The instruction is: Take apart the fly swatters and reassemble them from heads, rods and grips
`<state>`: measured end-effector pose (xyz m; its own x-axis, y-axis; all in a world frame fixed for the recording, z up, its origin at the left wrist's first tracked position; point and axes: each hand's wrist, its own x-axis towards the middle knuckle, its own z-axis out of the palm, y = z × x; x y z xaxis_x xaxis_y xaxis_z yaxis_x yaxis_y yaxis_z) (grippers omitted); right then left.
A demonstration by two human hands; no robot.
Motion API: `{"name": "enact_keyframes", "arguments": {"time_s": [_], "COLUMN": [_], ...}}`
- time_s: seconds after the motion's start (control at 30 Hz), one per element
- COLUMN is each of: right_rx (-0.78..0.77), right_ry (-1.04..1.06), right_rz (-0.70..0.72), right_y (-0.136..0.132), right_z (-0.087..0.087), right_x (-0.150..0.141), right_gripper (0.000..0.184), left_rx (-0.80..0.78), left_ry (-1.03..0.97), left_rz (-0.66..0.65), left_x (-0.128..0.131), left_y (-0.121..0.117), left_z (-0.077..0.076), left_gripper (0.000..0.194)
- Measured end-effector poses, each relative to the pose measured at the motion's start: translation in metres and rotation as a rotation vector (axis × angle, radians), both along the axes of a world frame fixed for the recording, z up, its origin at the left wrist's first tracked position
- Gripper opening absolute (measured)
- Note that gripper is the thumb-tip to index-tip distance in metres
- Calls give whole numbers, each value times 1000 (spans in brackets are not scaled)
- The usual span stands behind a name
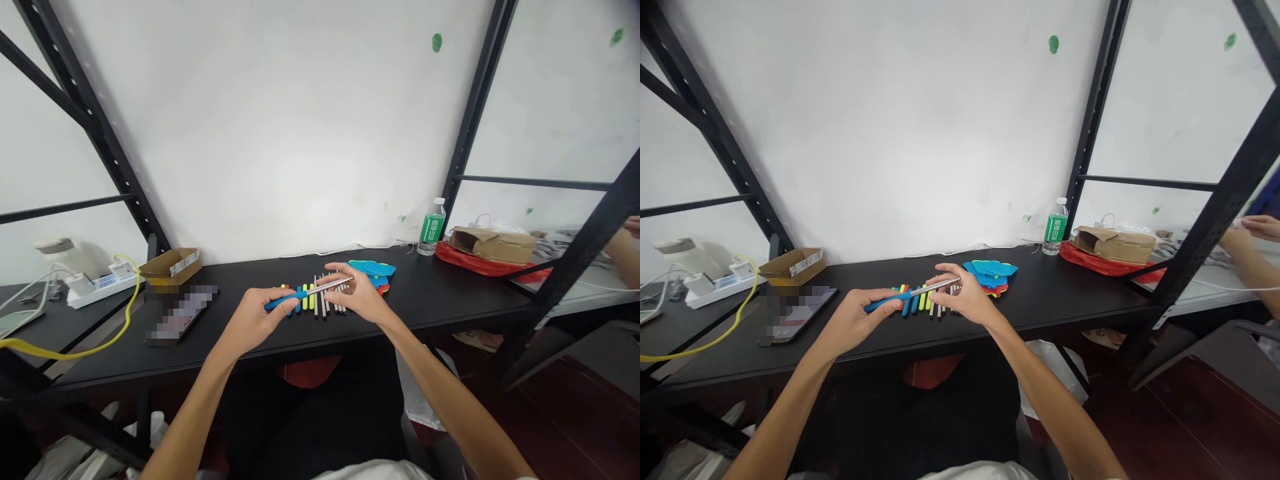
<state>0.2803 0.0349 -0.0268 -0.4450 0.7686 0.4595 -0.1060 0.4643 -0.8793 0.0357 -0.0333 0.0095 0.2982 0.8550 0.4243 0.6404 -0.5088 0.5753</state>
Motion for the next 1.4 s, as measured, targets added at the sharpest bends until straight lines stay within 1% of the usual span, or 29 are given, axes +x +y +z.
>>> {"name": "enact_keyframes", "arguments": {"time_s": [0.13, 0.23, 0.3, 0.33, 0.37, 0.4, 0.43, 0.47, 0.57, 0.63, 0.7, 0.8, 0.87, 0.97, 1.03, 1.1, 1.13, 1.2, 1.33, 1.4], "right_rx": [11, 32, 59, 77, 89, 105, 126, 160, 183, 166, 134, 134, 180, 245, 262, 256, 246, 202, -7, -86], "right_ry": [-24, -87, -143, -164, -194, -253, -315, -400, -631, -763, -837, -862, -870, -887, -883, -865, -858, -855, -911, -948], "right_rz": [-7, 35, 25, -31, -126, -259, -439, -579, -762, -789, -751, -707, -731, -808, -855, -876, -881, -898, -929, -886], "right_y": [0, 7, 19, 27, 36, 45, 55, 65, 87, 96, 99, 98, 94, 89, 87, 87, 87, 88, 91, 94], "right_z": [1, 3, 2, 1, -2, -7, -12, -18, -38, -48, -54, -54, -51, -45, -42, -40, -40, -40, -45, -48], "right_x": [3, 13, 27, 36, 47, 58, 70, 82, 112, 124, 128, 128, 125, 122, 120, 119, 119, 121, 131, 137], "right_gripper": [65, 78, 87, 88, 85, 81, 77, 78, 84, 87, 82, 65, 54, 33, 29, 29, 32, 45, 83, 92], "left_rx": [14, 25, 30, 36, 40, 43, 47, 47, 41, 42, 39, 30, 25, 22, 25, 25, 23, 19, 15, 17], "left_ry": [17, 37, 57, 63, 67, 67, 64, 59, 40, 26, 19, 21, 22, 22, 21, 20, 21, 22, 18, 18], "left_rz": [4, 15, 17, 19, 21, 23, 26, 29, 31, 27, 18, 12, 16, 17, 18, 20, 22, 21, 15, 10], "left_x": [1, 3, 3, 2, 2, 1, 0, 0, -1, -1, -1, -1, -1, -1, -1, -1, -1, -1, -1, 0], "left_y": [1, 1, 1, 0, 0, 0, 0, 0, 0, 0, 0, -1, -1, -1, -1, 0, 0, 0, 0, 0], "left_z": [-1, -2, -2, -1, 0, 1, 2, 2, 4, 4, 4, 4, 5, 5, 4, 4, 4, 3, 3, 3], "left_gripper": [39, 39, 38, 38, 38, 38, 38, 39, 39, 40, 40, 41, 41, 40, 41, 41, 41, 40, 37, 37]}}
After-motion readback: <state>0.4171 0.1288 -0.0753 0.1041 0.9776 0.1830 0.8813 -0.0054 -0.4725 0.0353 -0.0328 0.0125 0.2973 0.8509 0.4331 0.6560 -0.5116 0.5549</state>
